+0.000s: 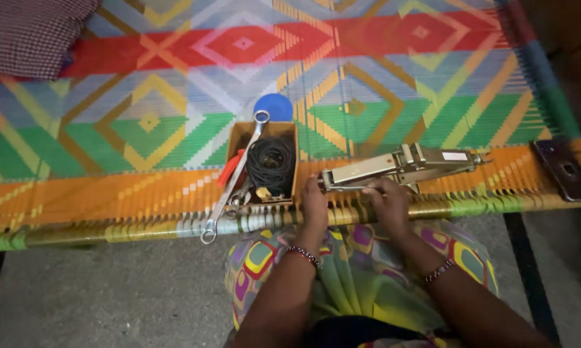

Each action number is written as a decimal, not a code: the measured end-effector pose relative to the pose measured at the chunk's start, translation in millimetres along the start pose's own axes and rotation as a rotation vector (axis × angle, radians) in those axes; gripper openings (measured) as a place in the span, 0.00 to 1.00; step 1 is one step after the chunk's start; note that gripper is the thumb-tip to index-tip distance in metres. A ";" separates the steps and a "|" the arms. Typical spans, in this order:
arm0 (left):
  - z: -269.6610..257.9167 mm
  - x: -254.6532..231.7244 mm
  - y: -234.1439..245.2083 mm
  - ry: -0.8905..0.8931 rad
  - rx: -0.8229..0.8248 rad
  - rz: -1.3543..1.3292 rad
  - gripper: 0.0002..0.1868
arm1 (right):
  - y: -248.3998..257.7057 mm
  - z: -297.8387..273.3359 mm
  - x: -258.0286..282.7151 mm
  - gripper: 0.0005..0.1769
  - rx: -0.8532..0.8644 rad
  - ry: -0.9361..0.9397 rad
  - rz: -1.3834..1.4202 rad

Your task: The person sits on the floor and uses a wrench to tighten a bolt on a metal latch mechanism. They hold the latch steady with one hand while turning the wrench with the other, then inspect the tightened bolt.

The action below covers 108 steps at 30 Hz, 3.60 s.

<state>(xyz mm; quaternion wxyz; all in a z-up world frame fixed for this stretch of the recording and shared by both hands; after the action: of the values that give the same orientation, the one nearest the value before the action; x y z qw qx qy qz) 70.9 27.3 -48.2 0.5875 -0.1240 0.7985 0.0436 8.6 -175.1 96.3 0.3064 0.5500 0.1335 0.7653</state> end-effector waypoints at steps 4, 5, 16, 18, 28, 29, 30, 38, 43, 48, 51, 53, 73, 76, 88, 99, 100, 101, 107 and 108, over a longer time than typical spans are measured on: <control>5.4 22.9 -9.1 0.179 0.062 -0.422 0.24 | 12.5 -4.1 9.1 0.08 -0.025 0.058 0.144; 5.7 24.0 -10.5 0.176 0.053 -0.409 0.24 | 13.0 -5.3 5.7 0.07 0.005 -0.003 0.169; -9.8 2.2 -10.4 0.232 0.037 -0.401 0.24 | 1.5 -8.0 10.1 0.07 0.031 0.052 0.150; -13.9 -1.0 -9.3 0.275 0.020 -0.355 0.24 | -0.5 -6.0 12.3 0.08 0.056 0.065 0.021; -17.5 -8.0 -7.5 0.286 -0.027 -0.338 0.24 | 3.6 -3.1 41.4 0.09 0.016 0.137 -0.077; -18.6 -7.8 -7.5 0.275 -0.023 -0.345 0.24 | 2.8 -1.7 46.0 0.08 0.036 0.170 -0.148; -19.2 -7.5 -7.7 0.265 -0.020 -0.352 0.24 | 1.5 -1.3 50.5 0.09 0.056 0.204 -0.220; -8.9 -1.6 -7.4 0.114 -0.035 -0.331 0.27 | 1.7 -7.0 89.0 0.12 0.063 0.511 -0.310; -11.1 0.4 -10.9 0.134 -0.021 -0.459 0.26 | -1.3 -8.8 116.6 0.19 0.099 0.696 -0.452; -14.6 -6.0 -12.2 0.147 -0.004 -0.541 0.25 | 2.2 -8.2 133.7 0.18 0.069 0.761 -0.466; -15.3 -8.2 -11.6 0.143 -0.010 -0.508 0.26 | 1.0 -8.4 129.2 0.17 0.078 0.722 -0.458; -15.7 -7.3 -10.1 0.163 -0.033 -0.452 0.26 | -0.2 -8.9 119.4 0.16 0.074 0.669 -0.431; -15.1 -4.8 -8.5 0.215 -0.043 -0.352 0.26 | -2.0 1.5 18.6 0.14 0.040 -0.029 -0.236; -13.8 -3.2 -6.9 0.216 -0.039 -0.290 0.27 | -1.1 2.6 20.2 0.14 0.040 0.010 -0.283; -17.5 -5.8 -2.3 0.133 0.088 -0.328 0.26 | 1.9 9.1 31.4 0.15 0.098 0.132 -0.365; -47.5 8.2 27.3 0.258 0.024 -0.415 0.06 | 6.8 -21.8 35.9 0.14 0.109 -0.020 -0.322; -55.3 7.7 25.5 0.294 0.069 -0.382 0.06 | 4.9 -29.5 31.7 0.14 0.084 -0.089 -0.149; -64.3 7.3 24.2 0.329 0.112 -0.348 0.06 | 0.5 -39.2 28.1 0.15 0.061 -0.155 0.026; -108.8 0.2 0.5 0.343 0.269 -0.257 0.09 | -37.3 -83.2 2.2 0.15 0.188 -0.624 0.750; -110.3 -4.8 -1.9 0.278 0.266 -0.277 0.11 | -45.9 -95.1 -0.6 0.15 0.249 -0.764 0.868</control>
<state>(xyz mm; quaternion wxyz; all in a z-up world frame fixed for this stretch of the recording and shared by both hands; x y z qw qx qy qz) -29.5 2.5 -9.7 0.4835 -0.1588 0.8458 -0.1602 -64.4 -127.2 36.8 -0.0751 0.8229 -0.1347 0.5469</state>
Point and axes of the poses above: each hand's wrist, its own z-axis towards the middle knuckle, its own y-axis out of the back of the hand, x = y × z, the point moved 7 cm from there along z, towards the middle knuckle, and after that the axes turned 4 degrees about y, right-handed, at the moved point
